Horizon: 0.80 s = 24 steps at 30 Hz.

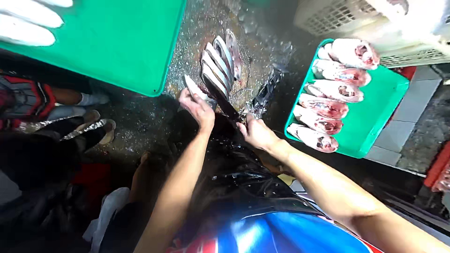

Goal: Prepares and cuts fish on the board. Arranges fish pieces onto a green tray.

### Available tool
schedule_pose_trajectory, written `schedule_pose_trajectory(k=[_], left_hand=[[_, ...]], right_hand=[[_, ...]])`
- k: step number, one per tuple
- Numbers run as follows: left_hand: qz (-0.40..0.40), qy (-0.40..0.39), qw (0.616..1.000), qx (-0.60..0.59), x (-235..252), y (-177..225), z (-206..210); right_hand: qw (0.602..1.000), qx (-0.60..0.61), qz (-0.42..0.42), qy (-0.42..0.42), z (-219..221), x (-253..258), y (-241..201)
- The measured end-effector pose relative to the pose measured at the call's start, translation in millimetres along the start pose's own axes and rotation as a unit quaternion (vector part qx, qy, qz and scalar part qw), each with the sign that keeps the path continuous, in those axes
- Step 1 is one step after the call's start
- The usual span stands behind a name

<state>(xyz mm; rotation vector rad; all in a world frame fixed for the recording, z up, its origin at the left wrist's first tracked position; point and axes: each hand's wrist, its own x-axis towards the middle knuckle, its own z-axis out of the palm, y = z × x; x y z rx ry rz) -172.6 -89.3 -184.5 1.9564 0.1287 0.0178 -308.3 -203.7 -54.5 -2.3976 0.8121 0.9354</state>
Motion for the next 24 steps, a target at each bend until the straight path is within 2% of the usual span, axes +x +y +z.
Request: schedule_pose_trajectory(k=[2, 3, 5, 6, 7, 9, 11, 12, 14, 16, 17, 18, 19, 21, 22, 24], left_hand=[[0.016, 0.004, 0.999, -0.042, 0, 2, -10], [0.033, -0.024, 0.999, -0.021, -3, 7, -19], [0.054, -0.142, 0.985, 0.088, -16, 24, -41], [0.058, -0.196, 0.966, 0.158, -20, 32, -48], [0.063, -0.233, 0.946, 0.217, -21, 36, -50], [0.075, -0.279, 0.910, 0.297, -15, 36, -56], [0.090, -0.296, 0.876, 0.370, 7, 36, -59], [0.102, -0.277, 0.872, 0.392, 23, 33, -57], [0.102, -0.232, 0.897, 0.362, 52, 33, -54], [0.054, -0.215, 0.948, 0.228, 65, 49, -62], [0.000, -0.213, 0.968, 0.129, 65, 64, -69], [-0.071, -0.217, 0.973, 0.024, 61, 79, -75], [-0.142, -0.223, 0.962, -0.075, 56, 92, -79], [-0.223, -0.260, 0.916, -0.208, 51, 116, -85], [-0.218, -0.292, 0.903, -0.229, 53, 127, -91], [-0.136, -0.345, 0.910, -0.188, 71, 143, -106]], right_hand=[[0.995, 0.040, -0.043, 0.080, 2, -13, 4], [0.982, 0.067, -0.083, 0.159, 5, -17, 7], [0.931, 0.119, -0.134, 0.317, 11, -6, 17], [0.913, 0.133, -0.119, 0.366, 20, 10, 24], [0.913, 0.137, -0.071, 0.377, 32, 30, 29], [0.941, 0.139, 0.052, 0.303, 52, 64, 32], [0.950, 0.141, 0.102, 0.259, 48, 72, 30], [0.950, 0.143, 0.107, 0.257, 42, 66, 29], [0.936, 0.129, 0.081, 0.317, 32, 45, 29], [0.896, 0.160, -0.013, 0.415, 28, 21, 23], [0.877, 0.210, -0.070, 0.426, 24, 16, 14], [0.866, 0.282, -0.120, 0.395, 19, 14, 2], [0.862, 0.359, -0.156, 0.321, 12, 16, -10], [0.840, 0.474, -0.210, 0.158, -8, 27, -37], [0.824, 0.505, -0.232, 0.108, -19, 32, -50], [0.806, 0.518, -0.270, 0.096, -34, 40, -71]])
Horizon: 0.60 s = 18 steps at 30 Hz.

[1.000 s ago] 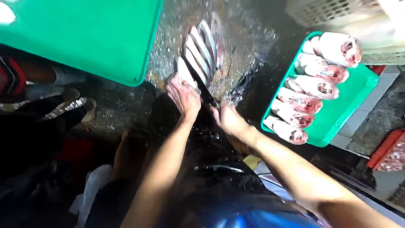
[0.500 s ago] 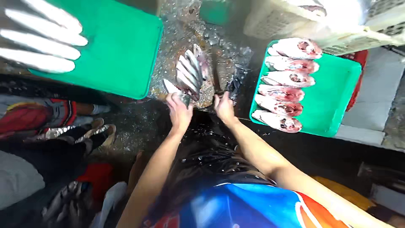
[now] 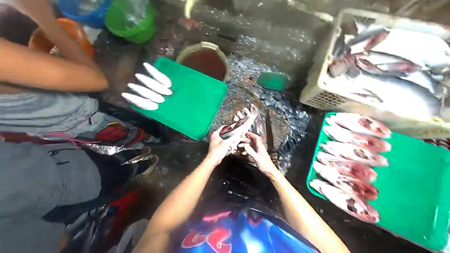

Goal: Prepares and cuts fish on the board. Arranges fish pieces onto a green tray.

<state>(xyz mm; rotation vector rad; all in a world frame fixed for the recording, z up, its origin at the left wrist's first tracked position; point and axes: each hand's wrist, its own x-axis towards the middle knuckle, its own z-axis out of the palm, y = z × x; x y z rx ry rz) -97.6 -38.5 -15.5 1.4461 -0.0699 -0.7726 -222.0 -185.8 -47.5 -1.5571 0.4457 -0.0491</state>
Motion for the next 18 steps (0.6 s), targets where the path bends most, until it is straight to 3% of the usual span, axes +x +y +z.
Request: schedule_pose_trajectory(k=[2, 4, 6, 10, 13, 15, 18], left_hand=[[0.087, -0.011, 0.980, 0.177, 19, 29, -36], [0.160, 0.013, 0.934, 0.318, 64, 63, -85], [0.161, 0.056, 0.892, 0.419, 125, 110, -132], [0.014, 0.099, 0.840, 0.534, 251, 198, -208], [-0.131, 0.101, 0.800, 0.576, 317, 234, -234], [-0.169, 0.121, 0.748, 0.630, 347, 231, -245], [-0.156, 0.191, 0.686, 0.685, 376, 203, -260]], right_hand=[[0.999, -0.039, -0.021, 0.015, 5, 11, -5], [0.996, -0.081, -0.016, 0.024, 5, 15, 0], [0.995, -0.093, 0.014, 0.036, 3, 15, 12], [0.986, -0.100, 0.092, 0.098, 5, 3, 31], [0.976, -0.096, 0.131, 0.142, 8, -8, 38], [0.969, -0.099, 0.157, 0.165, 11, -17, 39], [0.960, -0.106, 0.182, 0.186, 9, -27, 32]])
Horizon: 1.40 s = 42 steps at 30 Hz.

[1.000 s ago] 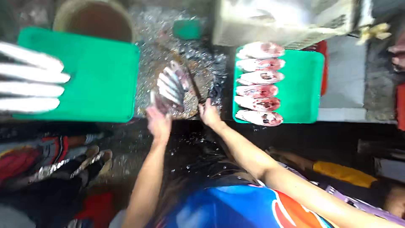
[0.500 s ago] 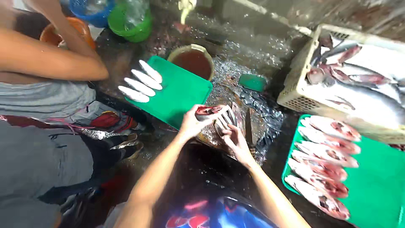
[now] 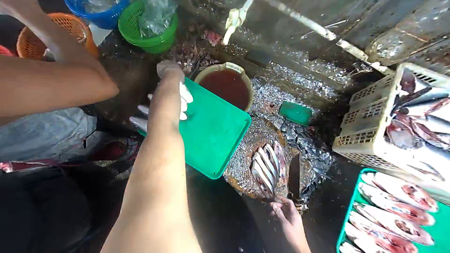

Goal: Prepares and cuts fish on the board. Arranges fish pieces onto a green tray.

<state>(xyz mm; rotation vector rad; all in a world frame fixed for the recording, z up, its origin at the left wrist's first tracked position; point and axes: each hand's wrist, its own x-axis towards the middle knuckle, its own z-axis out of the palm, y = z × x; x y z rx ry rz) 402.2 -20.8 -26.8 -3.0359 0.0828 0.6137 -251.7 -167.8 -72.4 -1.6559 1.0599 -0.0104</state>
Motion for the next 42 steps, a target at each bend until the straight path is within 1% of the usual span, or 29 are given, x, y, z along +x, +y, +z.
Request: schedule_pose_trajectory(k=[2, 4, 5, 6, 7, 8, 9, 11, 12, 13, 14, 15, 16, 18, 21, 23, 26, 28, 29, 31, 33, 35, 37, 39, 42], left_hand=[[0.010, 0.024, 1.000, 0.014, 11, -3, 16], [0.034, 0.081, 0.996, 0.007, 12, -10, 25], [0.064, 0.114, 0.991, -0.017, 6, -10, 29], [0.116, 0.153, 0.981, -0.041, -9, -6, 35], [0.181, 0.173, 0.966, -0.063, -40, 2, 48], [0.256, 0.176, 0.945, -0.104, -79, 14, 59], [0.339, 0.162, 0.915, -0.150, -125, 27, 76], [0.480, 0.077, 0.853, -0.192, -232, 45, 129], [0.542, 0.042, 0.815, -0.199, -278, 52, 162], [0.601, 0.021, 0.773, -0.202, -315, 59, 195], [0.649, 0.010, 0.735, -0.195, -342, 66, 227], [0.677, -0.009, 0.715, -0.174, -360, 72, 252], [0.688, -0.033, 0.709, -0.149, -371, 78, 270], [0.684, -0.048, 0.720, -0.110, -384, 85, 287], [0.665, -0.023, 0.742, -0.082, -385, 85, 288], [0.656, 0.010, 0.749, -0.089, -383, 74, 295], [0.636, 0.075, 0.758, -0.125, -379, 53, 305], [0.621, 0.091, 0.765, -0.146, -381, 44, 309], [0.616, 0.099, 0.766, -0.155, -383, 45, 310], [0.609, 0.113, 0.767, -0.168, -386, 58, 303], [0.603, 0.093, 0.780, -0.137, -388, 79, 287], [0.600, 0.032, 0.796, -0.067, -385, 99, 271], [0.601, -0.008, 0.799, -0.011, -379, 109, 267], [0.606, -0.012, 0.795, 0.019, -375, 108, 267], [0.617, 0.035, 0.786, -0.017, -373, 90, 277]], right_hand=[[0.999, -0.013, -0.015, 0.033, -9, -7, -1], [0.992, -0.046, -0.062, 0.096, -19, -7, -6], [0.983, -0.083, -0.090, 0.137, -26, -7, -10], [0.969, -0.135, -0.105, 0.176, -34, -11, -11], [0.955, -0.190, -0.102, 0.205, -42, -13, -8], [0.944, -0.236, -0.085, 0.215, -51, -8, -3], [0.939, -0.268, -0.060, 0.208, -59, 0, 6], [0.946, -0.289, 0.008, 0.149, -72, 11, 25], [0.950, -0.287, 0.020, 0.119, -76, 18, 34], [0.953, -0.287, 0.016, 0.092, -77, 25, 41], [0.955, -0.289, 0.006, 0.071, -75, 30, 49], [0.955, -0.292, 0.002, 0.057, -73, 34, 52], [0.955, -0.294, 0.009, 0.044, -71, 37, 53], [0.956, -0.293, 0.015, 0.031, -69, 45, 58], [0.959, -0.276, -0.018, 0.057, -63, 55, 72], [0.952, -0.300, -0.005, 0.061, -60, 52, 72], [0.941, -0.333, 0.036, 0.041, -65, 41, 37], [0.950, -0.310, 0.029, 0.031, -68, 27, 14], [0.955, -0.294, 0.020, 0.030, -69, 19, 7], [0.964, -0.264, -0.006, 0.029, -72, 10, 0], [0.968, -0.244, -0.044, 0.033, -74, 6, -1], [0.969, -0.234, -0.080, 0.021, -77, 9, 4], [0.969, -0.237, -0.066, -0.004, -82, 9, 4], [0.964, -0.262, -0.040, -0.001, -85, 7, 1], [0.945, -0.327, -0.017, -0.021, -82, 0, -10]])
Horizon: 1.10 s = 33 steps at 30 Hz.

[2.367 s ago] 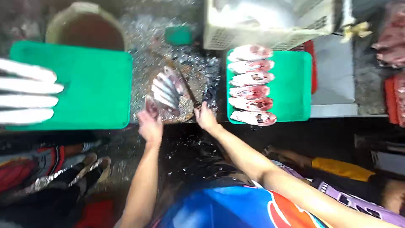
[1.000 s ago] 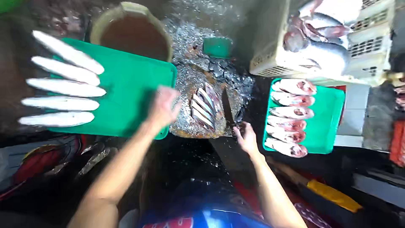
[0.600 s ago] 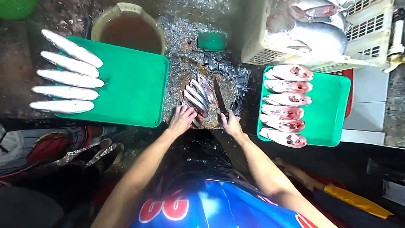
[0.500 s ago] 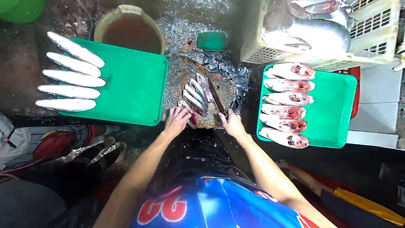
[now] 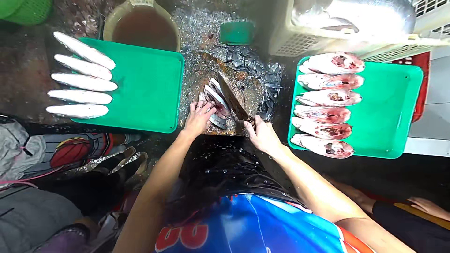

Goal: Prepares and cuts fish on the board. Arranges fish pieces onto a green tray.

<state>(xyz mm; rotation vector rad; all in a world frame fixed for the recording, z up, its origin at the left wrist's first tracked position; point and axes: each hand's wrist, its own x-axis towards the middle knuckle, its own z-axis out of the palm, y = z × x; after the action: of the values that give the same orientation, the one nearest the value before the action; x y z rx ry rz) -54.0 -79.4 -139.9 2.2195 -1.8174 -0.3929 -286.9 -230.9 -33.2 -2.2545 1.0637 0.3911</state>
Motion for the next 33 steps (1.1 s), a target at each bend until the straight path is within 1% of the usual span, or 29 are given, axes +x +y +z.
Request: schedule_pose_trajectory(k=[2, 4, 6, 10, 13, 15, 17, 19, 21, 22, 24, 25, 26, 28, 29, 31, 33], left_hand=[[0.005, 0.041, 0.999, -0.006, -8, -3, 8], [0.002, 0.049, 0.999, -0.007, -12, -1, 13], [-0.001, 0.055, 0.998, -0.003, -10, -1, 15], [-0.008, 0.064, 0.998, -0.016, -13, 0, 18], [-0.019, 0.079, 0.996, -0.023, -17, -2, 25], [-0.024, 0.086, 0.996, -0.025, -19, -2, 30], [-0.027, 0.090, 0.995, -0.024, -23, 0, 33], [-0.030, 0.102, 0.994, -0.031, -24, -3, 34], [-0.037, 0.117, 0.991, -0.049, -35, 2, 40], [-0.038, 0.137, 0.988, -0.055, -38, 3, 44], [-0.034, 0.176, 0.983, -0.048, -38, -4, 51], [-0.033, 0.177, 0.982, -0.051, -49, 0, 53], [-0.035, 0.172, 0.983, -0.058, -56, 4, 51], [-0.042, 0.173, 0.982, -0.064, -38, -2, 36], [-0.043, 0.159, 0.984, -0.073, -29, -1, 28], [-0.034, 0.079, 0.993, -0.080, -1, 1, 6], [-0.016, -0.035, 0.997, -0.066, 31, 0, -12]], right_hand=[[0.999, -0.032, -0.027, -0.015, 1, 3, -11], [0.997, -0.061, -0.051, -0.010, 9, 9, -22], [0.995, -0.085, -0.058, -0.012, 14, 18, -35], [0.989, -0.136, -0.049, -0.030, 29, 42, -51], [0.990, -0.128, -0.014, -0.063, 46, 64, -59], [0.989, -0.130, -0.009, -0.066, 45, 65, -61], [0.989, -0.133, -0.022, -0.065, 34, 47, -55], [0.989, -0.135, -0.021, -0.049, 34, 29, -41], [0.990, -0.131, 0.009, -0.060, 54, 27, -25], [0.991, -0.120, 0.017, -0.060, 60, 29, -19], [0.993, -0.099, 0.013, -0.065, 56, 44, -14], [0.993, -0.092, 0.006, -0.073, 56, 34, -11], [0.994, -0.088, -0.002, -0.072, 55, 21, -7], [0.996, -0.075, -0.002, -0.051, 41, 10, -2], [0.998, -0.054, 0.002, -0.033, 38, -2, 4], [0.999, -0.003, 0.007, 0.047, 34, -19, 14], [0.995, 0.036, 0.032, 0.090, 22, -20, 9]])
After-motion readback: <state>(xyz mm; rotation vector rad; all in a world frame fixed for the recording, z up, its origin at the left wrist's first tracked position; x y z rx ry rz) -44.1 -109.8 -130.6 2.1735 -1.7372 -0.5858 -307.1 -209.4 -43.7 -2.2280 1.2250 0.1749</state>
